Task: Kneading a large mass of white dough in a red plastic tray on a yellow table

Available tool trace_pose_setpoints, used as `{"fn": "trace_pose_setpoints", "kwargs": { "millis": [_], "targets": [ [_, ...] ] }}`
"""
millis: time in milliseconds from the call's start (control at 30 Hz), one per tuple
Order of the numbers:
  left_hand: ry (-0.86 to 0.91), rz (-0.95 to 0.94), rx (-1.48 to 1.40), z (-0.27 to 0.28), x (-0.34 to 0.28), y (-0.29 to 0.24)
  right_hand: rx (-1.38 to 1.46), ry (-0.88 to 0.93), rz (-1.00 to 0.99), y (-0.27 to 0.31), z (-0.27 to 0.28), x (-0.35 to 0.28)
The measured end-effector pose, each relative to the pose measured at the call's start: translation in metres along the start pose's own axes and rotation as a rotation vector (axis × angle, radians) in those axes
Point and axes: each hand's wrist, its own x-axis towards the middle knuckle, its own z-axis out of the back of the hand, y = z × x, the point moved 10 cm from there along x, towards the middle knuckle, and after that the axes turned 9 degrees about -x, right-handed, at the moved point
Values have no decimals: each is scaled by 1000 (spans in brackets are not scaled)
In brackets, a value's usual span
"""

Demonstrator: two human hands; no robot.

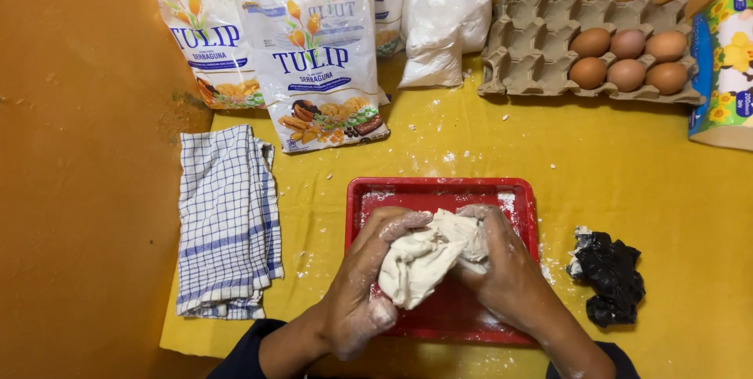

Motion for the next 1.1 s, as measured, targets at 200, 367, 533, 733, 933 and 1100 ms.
{"fn": "trace_pose_setpoints", "kwargs": {
  "millis": [200, 367, 533, 733, 933, 1100],
  "targets": [
    [196, 136, -164, -13, -11, 20, 359, 284, 133, 27, 11, -23],
    [95, 230, 54, -15, -7, 47, 355, 255, 365, 32, 9, -23],
    [140, 389, 370, -20, -17, 96, 271, 206, 298, 23, 13, -18],
    [399, 436, 524, -10, -18, 97, 65, 192, 198, 14, 6, -15],
    [500, 450, 494, -4, -14, 102, -66, 39, 256, 14, 7, -8],
    [392, 275, 567, -6, -14, 104, -77, -44, 299, 15, 11, -4]
  ]
}}
